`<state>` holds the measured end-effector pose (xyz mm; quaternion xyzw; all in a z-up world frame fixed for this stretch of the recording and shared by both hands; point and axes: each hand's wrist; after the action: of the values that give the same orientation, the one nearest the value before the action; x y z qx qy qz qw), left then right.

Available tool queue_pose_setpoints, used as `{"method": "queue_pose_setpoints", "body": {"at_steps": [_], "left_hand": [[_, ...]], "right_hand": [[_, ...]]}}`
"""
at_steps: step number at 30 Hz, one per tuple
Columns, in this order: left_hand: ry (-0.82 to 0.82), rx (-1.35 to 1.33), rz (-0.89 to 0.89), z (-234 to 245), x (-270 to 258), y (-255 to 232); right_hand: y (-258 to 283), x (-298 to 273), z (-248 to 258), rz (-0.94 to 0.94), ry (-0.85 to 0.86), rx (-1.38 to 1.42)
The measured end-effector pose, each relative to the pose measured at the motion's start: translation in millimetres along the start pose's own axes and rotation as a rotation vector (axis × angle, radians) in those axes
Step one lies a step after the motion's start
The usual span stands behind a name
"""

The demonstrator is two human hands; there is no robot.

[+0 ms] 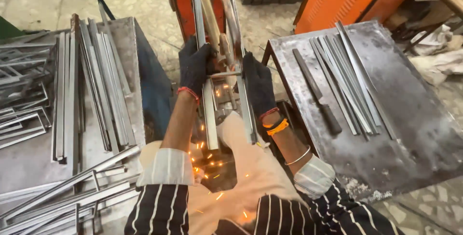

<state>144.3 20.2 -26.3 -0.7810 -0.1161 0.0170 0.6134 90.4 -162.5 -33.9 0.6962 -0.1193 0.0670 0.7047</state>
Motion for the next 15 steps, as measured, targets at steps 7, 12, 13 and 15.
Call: {"method": "queue_pose_setpoints", "body": {"at_steps": [7, 12, 13, 15], "left_hand": [[0.041, 0.032, 0.037, 10.6, -52.0, -3.5], [0.037, 0.095, 0.105, 8.8, -118.3, -38.2], [0.038, 0.095, 0.098, 9.0, -131.1, -40.3], [0.004, 0.008, 0.244, 12.4, -163.0, -41.7]], "right_hand": [[-8.7, -50.2, 6.2, -0.001, 0.066, 0.202], [0.1, -110.5, 15.3, -0.091, 0.075, 0.289], [4.5, -123.7, 17.6, -0.084, 0.076, 0.29], [11.3, -159.0, 21.4, -0.142, 0.077, 0.262]]}}
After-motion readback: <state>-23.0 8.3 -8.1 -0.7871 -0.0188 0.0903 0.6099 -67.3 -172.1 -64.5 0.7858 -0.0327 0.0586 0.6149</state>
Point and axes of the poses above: each hand's wrist, its own x-axis towards the middle knuckle, its own z-axis out of the back of the hand, y = z × x, and after that the axes turned 4 degrees about x, right-handed
